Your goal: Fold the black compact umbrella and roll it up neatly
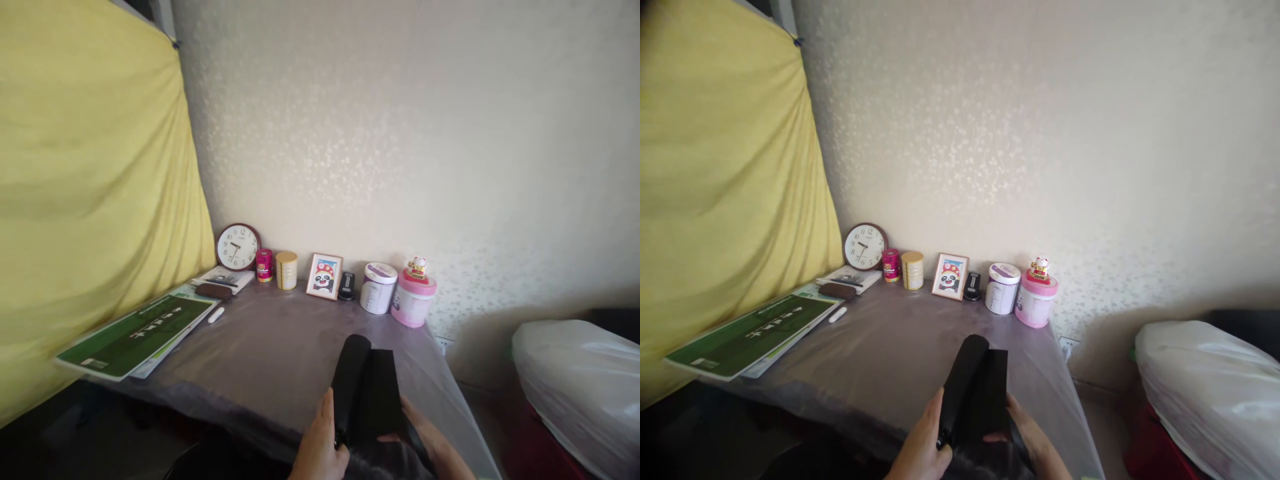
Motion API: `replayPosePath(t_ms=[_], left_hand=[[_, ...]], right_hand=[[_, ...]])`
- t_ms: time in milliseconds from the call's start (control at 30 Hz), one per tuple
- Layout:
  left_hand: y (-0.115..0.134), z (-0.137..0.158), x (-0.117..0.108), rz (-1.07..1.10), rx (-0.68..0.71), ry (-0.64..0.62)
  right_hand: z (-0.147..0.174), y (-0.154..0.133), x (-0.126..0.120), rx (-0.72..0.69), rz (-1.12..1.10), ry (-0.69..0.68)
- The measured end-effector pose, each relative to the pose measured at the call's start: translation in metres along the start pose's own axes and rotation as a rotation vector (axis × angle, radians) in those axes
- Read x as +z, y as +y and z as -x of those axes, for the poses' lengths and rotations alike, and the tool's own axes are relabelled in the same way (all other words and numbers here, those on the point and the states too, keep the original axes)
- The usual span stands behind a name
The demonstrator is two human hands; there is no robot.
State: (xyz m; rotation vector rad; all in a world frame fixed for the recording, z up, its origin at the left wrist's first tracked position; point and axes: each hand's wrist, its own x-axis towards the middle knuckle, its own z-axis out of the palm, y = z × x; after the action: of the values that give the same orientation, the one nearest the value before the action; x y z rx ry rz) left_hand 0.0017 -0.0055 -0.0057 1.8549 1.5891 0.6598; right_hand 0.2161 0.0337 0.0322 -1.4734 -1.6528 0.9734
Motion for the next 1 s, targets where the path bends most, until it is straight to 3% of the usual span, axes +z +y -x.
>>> replayPosePath(t_ms=[100,167,267,400,667,867,1000], left_hand=[[0.008,0.003,-0.003,-0.063,-0.048,-0.046],[0.016,0.005,-0.008,-0.101,-0.092,-0.07],[0.023,0.008,-0.012,-0.13,-0.099,-0.076],[0.02,0.009,-0.011,-0.133,-0.069,-0.07],[0.018,0.012,-0.011,-0.117,-0.028,-0.039],[0.021,0.014,-0.015,-0.143,-0.022,-0.047],[0.021,0.014,-0.014,-0.155,-0.039,-0.05]], right_hand=[[0.002,-0.007,-0.013,0.169,-0.195,-0.113],[0.001,-0.006,-0.02,0.228,-0.255,-0.038],[-0.003,0.002,-0.028,0.201,-0.242,0.173],[-0.005,0.005,-0.028,0.191,-0.148,0.331],[-0.004,-0.012,-0.007,0.249,-0.067,0.199],[-0.006,0.0,-0.015,0.21,0.21,0.328],[-0.006,0.013,-0.017,0.19,0.371,0.32]])
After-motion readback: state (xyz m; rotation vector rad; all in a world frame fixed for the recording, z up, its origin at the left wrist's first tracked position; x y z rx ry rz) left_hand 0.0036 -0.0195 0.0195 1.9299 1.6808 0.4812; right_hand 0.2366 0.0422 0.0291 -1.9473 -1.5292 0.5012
